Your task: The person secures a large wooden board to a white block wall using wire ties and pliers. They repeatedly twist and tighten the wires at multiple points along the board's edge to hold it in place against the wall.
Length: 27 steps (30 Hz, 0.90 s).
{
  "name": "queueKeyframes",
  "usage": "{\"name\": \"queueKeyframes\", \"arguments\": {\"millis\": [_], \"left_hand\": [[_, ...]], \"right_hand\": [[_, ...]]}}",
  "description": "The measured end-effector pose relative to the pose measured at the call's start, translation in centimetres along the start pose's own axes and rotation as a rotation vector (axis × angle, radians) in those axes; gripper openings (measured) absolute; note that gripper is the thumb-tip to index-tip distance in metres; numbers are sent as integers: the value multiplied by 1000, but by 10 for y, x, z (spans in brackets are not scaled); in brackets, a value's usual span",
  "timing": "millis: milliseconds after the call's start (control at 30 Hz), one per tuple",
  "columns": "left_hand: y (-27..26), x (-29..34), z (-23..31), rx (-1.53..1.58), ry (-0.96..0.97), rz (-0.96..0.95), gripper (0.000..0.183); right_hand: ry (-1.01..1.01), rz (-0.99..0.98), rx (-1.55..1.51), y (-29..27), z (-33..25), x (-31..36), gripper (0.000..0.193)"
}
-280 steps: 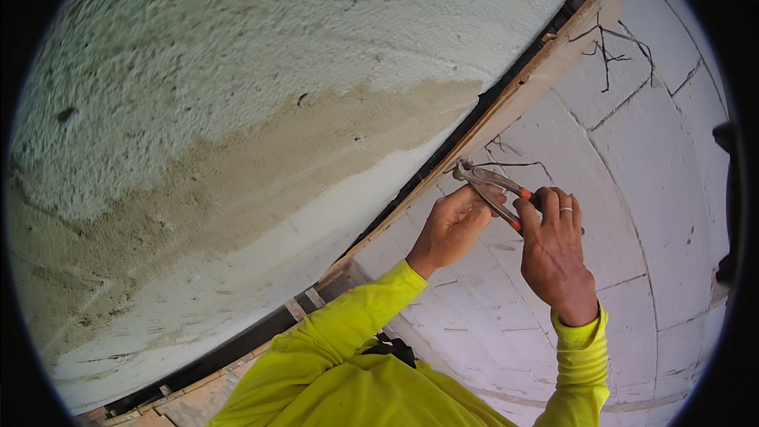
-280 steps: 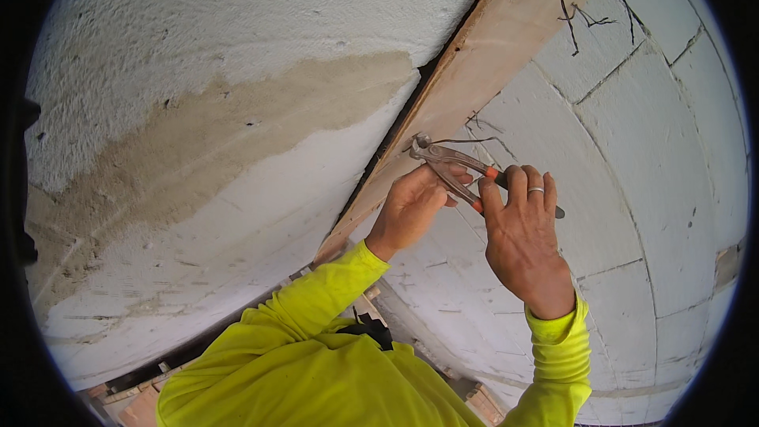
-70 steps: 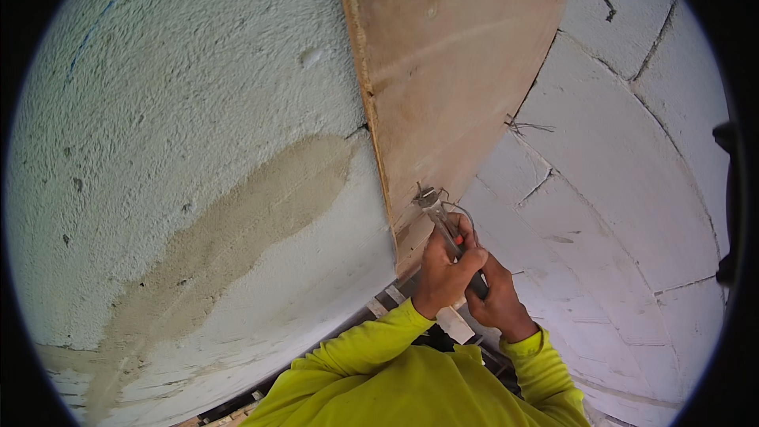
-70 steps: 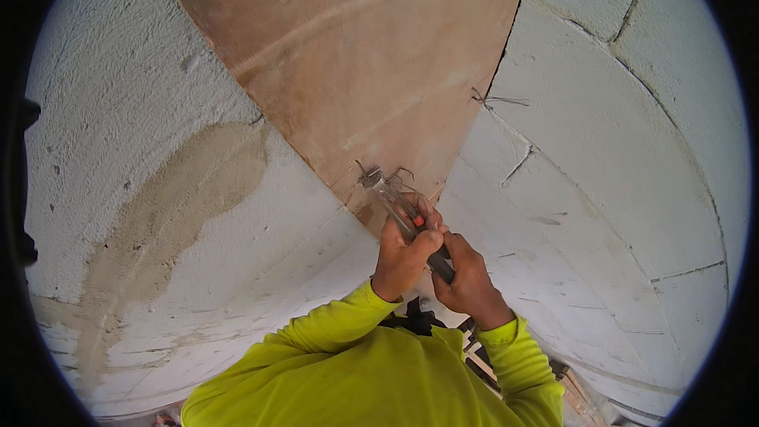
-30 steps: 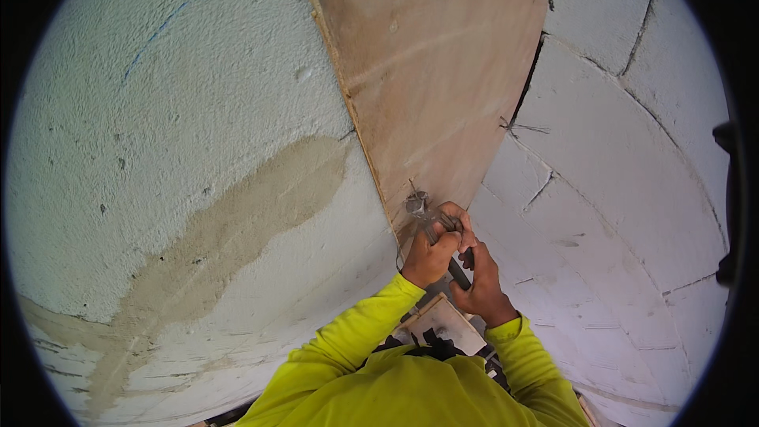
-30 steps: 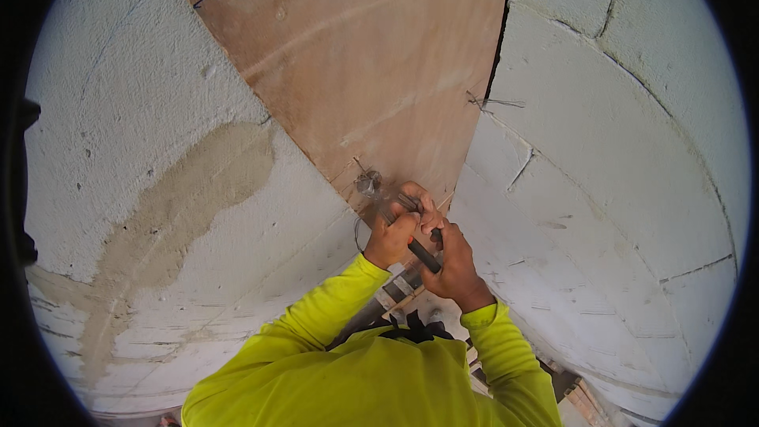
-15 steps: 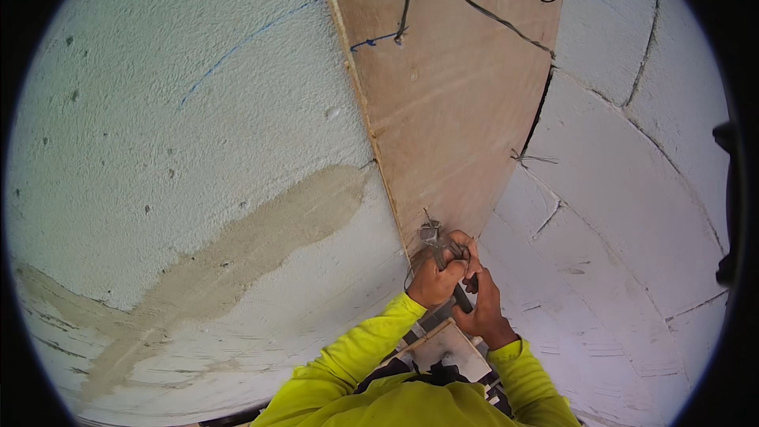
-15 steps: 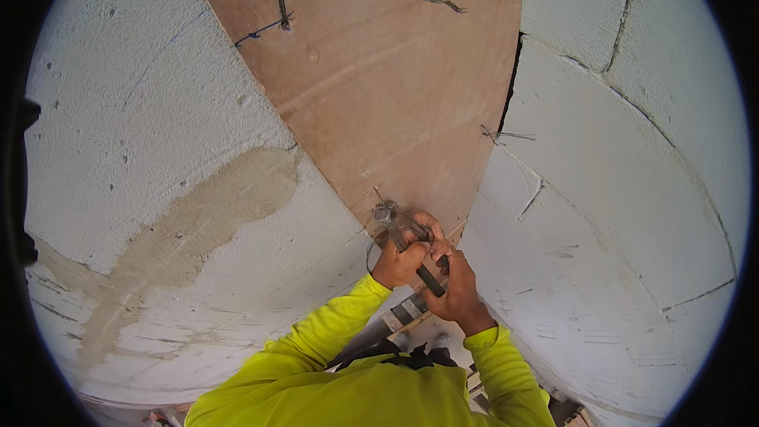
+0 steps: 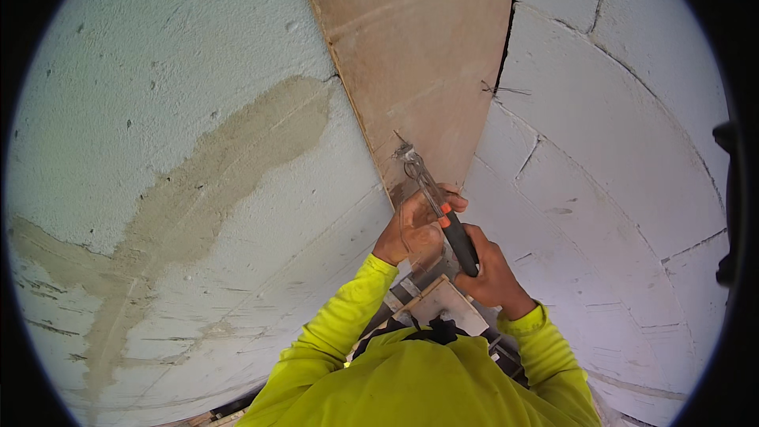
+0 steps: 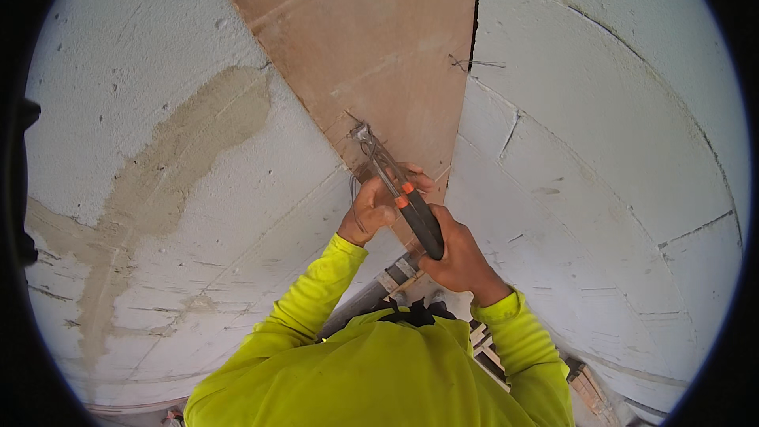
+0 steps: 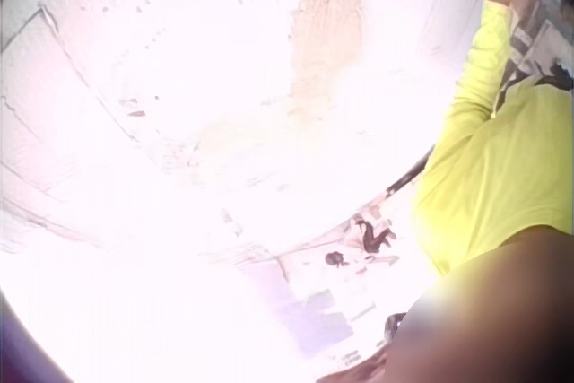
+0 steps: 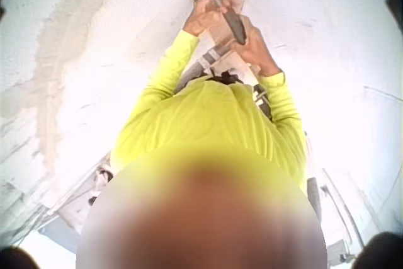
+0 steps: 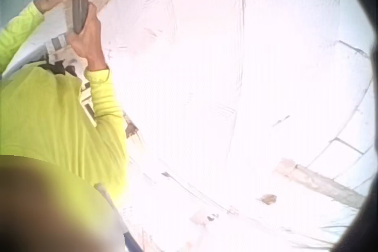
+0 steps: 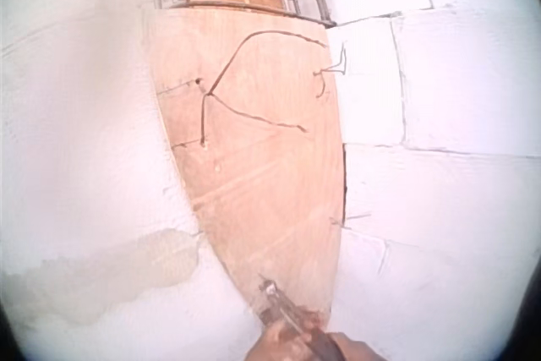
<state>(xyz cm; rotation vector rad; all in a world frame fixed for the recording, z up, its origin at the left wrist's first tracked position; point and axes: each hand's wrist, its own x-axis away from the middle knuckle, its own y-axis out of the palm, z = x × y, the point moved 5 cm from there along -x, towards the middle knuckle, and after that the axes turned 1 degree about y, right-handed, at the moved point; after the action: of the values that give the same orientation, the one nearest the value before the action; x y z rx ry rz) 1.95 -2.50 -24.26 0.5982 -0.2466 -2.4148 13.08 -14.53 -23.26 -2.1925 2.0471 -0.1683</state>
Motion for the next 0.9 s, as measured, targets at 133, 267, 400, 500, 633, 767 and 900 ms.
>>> {"name": "queueKeyframes", "arguments": {"millis": [133, 267, 400, 500, 633, 767, 900], "left_hand": [[-4, -11, 9, 102, -75, -97, 91], [-3, -27, 19, 236, -15, -75, 92], [11, -26, 24, 724, -23, -218, 50], [-2, -21, 18, 475, -142, -3, 22], [-5, -25, 15, 370, -70, 115, 15], [10, -36, 5, 368, 34, 283, 16], [25, -37, 7, 381, 22, 457, 19]], "right_hand": [[207, -280, -522, -1, -13, 23, 56], [196, -461, -796, 6, 10, 15, 62], [24, -551, -1059, 53, 49, -28, 66], [5, -537, -1155, 66, 63, -48, 65], [204, 54, -710, 29, 76, -37, 75], [-284, 449, 629, 7, 29, -10, 95], [-197, 513, 700, 6, 13, -5, 83]]}}
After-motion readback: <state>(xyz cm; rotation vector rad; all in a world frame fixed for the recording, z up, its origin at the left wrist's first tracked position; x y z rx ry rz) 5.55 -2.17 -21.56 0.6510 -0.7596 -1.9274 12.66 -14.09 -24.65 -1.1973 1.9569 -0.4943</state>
